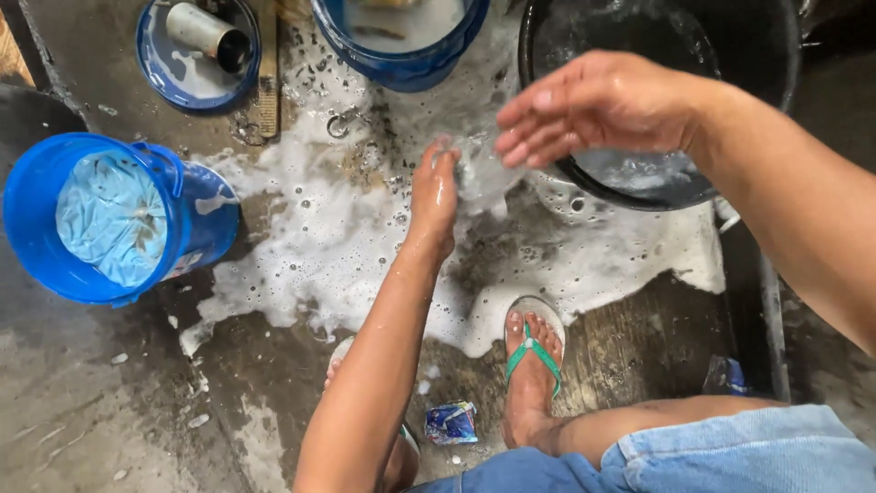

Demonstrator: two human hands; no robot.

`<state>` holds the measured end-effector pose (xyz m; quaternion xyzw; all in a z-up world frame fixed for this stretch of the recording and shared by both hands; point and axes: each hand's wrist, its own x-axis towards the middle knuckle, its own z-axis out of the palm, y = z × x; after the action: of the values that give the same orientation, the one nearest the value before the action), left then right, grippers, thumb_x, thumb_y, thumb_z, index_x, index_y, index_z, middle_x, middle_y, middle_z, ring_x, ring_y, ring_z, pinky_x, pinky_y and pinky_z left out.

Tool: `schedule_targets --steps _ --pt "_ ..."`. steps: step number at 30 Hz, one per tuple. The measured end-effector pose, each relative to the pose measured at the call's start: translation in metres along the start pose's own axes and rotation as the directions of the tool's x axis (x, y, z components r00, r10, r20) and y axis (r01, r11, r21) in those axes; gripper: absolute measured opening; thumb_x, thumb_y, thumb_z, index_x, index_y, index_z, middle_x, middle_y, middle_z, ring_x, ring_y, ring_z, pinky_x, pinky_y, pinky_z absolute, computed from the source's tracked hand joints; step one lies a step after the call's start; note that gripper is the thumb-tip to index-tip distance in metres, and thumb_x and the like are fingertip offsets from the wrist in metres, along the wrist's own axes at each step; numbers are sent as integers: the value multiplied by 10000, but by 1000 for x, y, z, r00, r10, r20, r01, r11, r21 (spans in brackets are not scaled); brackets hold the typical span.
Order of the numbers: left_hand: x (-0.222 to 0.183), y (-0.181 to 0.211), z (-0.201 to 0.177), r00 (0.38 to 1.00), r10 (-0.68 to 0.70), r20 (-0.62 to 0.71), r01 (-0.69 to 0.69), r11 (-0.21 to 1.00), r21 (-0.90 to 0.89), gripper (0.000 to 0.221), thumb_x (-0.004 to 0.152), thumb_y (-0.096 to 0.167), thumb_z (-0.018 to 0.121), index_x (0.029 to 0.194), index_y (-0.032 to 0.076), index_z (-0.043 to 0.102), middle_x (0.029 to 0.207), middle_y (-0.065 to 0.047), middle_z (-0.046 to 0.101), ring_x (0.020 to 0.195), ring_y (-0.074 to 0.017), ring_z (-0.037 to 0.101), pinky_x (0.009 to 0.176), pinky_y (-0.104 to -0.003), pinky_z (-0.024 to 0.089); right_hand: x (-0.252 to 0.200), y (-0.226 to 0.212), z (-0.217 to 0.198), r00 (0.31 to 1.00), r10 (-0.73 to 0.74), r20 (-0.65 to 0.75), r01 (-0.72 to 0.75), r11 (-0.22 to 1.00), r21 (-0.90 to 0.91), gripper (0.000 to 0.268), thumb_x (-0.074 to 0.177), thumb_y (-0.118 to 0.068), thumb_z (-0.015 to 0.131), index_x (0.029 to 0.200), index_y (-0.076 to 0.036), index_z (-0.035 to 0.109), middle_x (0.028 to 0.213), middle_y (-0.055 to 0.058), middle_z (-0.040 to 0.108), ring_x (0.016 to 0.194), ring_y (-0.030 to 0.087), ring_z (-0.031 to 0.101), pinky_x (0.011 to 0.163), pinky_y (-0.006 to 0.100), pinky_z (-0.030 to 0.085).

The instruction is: Washing and scrubbing various metal mechanical parts using soapy water and a sponge, then rinsing them in a bucket.

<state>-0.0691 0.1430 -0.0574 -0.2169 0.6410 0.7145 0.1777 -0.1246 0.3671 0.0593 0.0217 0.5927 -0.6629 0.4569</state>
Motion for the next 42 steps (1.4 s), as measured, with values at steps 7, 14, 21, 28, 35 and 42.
schedule_targets --steps 7,14,21,28,35,42 --pt "-2 3 -3 992 -112 64 117 990 -83 600 940 338 517 1499 166 383 1395 -168 527 1107 -296 598 876 -438 530 47 85 -135 844 -115 -524 41 988 -151 216 1067 -111 508 1214 -6 626 1064 142 681 902 248 729 710 344 623" --pt "-5 2 -1 992 -124 11 124 989 -81 488 918 317 608 1350 170 434 1275 -173 533 1052 -286 583 780 -406 530 68 126 -155 723 291 -627 -65 932 357 371 1016 -122 393 1332 10 536 1268 271 681 901 367 786 801 434 722" --pt "-7 8 14 996 -73 -52 75 996 41 647 852 435 651 1364 107 431 1186 -166 580 918 -232 641 691 -342 571 11 14 -25 974 -83 210 39 977 208 532 962 -211 461 1306 175 585 1274 409 658 1177 540 668 1023 574 536" --pt "-8 19 11 977 -84 -195 88 996 10 552 795 378 757 1180 22 584 1016 -128 656 805 -200 671 593 -310 624 30 17 -53 937 -175 -302 102 964 -244 255 1052 -146 542 1208 21 655 1048 138 709 892 212 705 721 302 571" --pt "-4 -1 -21 932 -242 -269 121 909 -400 612 817 340 753 1349 99 570 1073 -208 708 541 -168 698 358 -172 395 80 146 -198 502 -88 -860 -481 798 -362 385 973 -214 654 1249 53 666 1148 234 684 894 398 691 687 515 585" --pt "-8 9 -14 882 -316 -350 206 926 -316 610 798 463 727 1271 88 639 1045 -114 704 495 -116 633 356 -175 349 44 82 -112 983 -76 -167 145 878 456 357 982 -273 564 1159 8 694 1087 173 730 1050 346 730 911 414 594"
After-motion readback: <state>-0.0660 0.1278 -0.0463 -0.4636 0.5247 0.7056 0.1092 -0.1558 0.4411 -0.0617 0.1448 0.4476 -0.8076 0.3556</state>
